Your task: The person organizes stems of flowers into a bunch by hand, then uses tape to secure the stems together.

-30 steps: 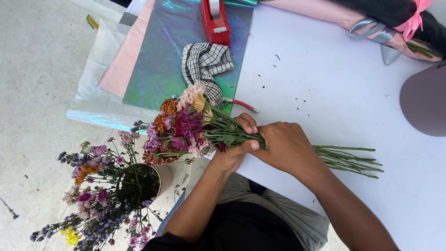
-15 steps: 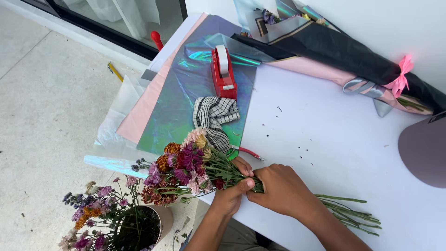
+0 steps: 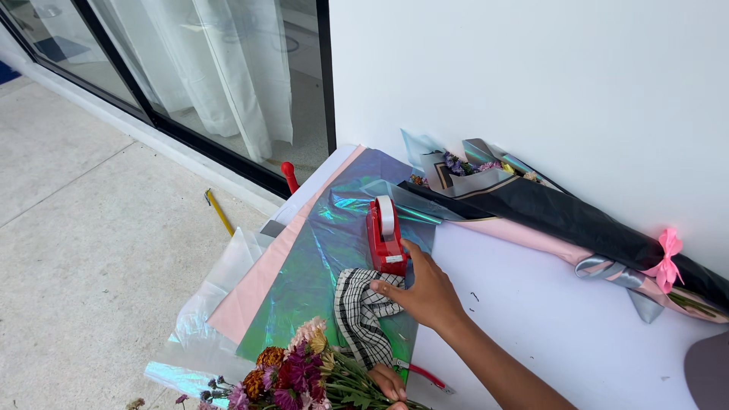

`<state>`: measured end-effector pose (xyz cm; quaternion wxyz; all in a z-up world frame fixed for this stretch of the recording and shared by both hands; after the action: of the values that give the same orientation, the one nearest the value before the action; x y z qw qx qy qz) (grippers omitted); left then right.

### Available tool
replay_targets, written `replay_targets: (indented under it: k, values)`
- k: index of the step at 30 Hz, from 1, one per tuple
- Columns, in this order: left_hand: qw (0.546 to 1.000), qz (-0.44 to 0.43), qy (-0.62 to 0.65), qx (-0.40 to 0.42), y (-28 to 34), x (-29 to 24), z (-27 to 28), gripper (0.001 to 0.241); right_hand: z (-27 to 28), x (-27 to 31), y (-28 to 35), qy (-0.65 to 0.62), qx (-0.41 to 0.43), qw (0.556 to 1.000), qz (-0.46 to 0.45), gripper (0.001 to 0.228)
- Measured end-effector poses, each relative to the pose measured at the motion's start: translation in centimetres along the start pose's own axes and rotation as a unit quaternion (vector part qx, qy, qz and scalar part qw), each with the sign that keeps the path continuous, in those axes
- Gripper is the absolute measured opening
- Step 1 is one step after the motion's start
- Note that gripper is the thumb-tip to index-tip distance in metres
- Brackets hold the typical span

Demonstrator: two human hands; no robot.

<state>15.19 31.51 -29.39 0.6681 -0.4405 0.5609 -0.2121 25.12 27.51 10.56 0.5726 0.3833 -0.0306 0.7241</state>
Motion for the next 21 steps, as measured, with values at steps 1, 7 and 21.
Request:
replay_targets:
  k: [1,7,21]
  values:
    - [1.0,-0.004,-0.012,-0.012,-0.4,-0.8,0.2,0.044,-0.5,0.3,-0.9,-0.016,-0.02,1.0,0.013,0.102]
    - [0.995,-0.02,-0.063,-0.073,-2.5,-5.1,-0.7,0.043,-0.9,0.5,-3.6,-0.04,-0.084,0.995,0.043,0.067]
    - [0.72,0.064,-0.33,-0.608,-20.4,-16.2,-7.7,0.023,5.2,-4.2,0.9,-0.136,-0.134,0.981,0.032,0.055]
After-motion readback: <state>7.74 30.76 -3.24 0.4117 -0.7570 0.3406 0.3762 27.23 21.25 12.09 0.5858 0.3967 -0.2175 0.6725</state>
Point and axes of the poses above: each hand's wrist, its own y-axis away from the middle knuckle, its own z-axis out of the back of the hand, x = y × z, the point moved 7 cm from there along -y, towards the middle knuckle, and after that the axes turned 10 degrees about -z, right-handed, at the moved point
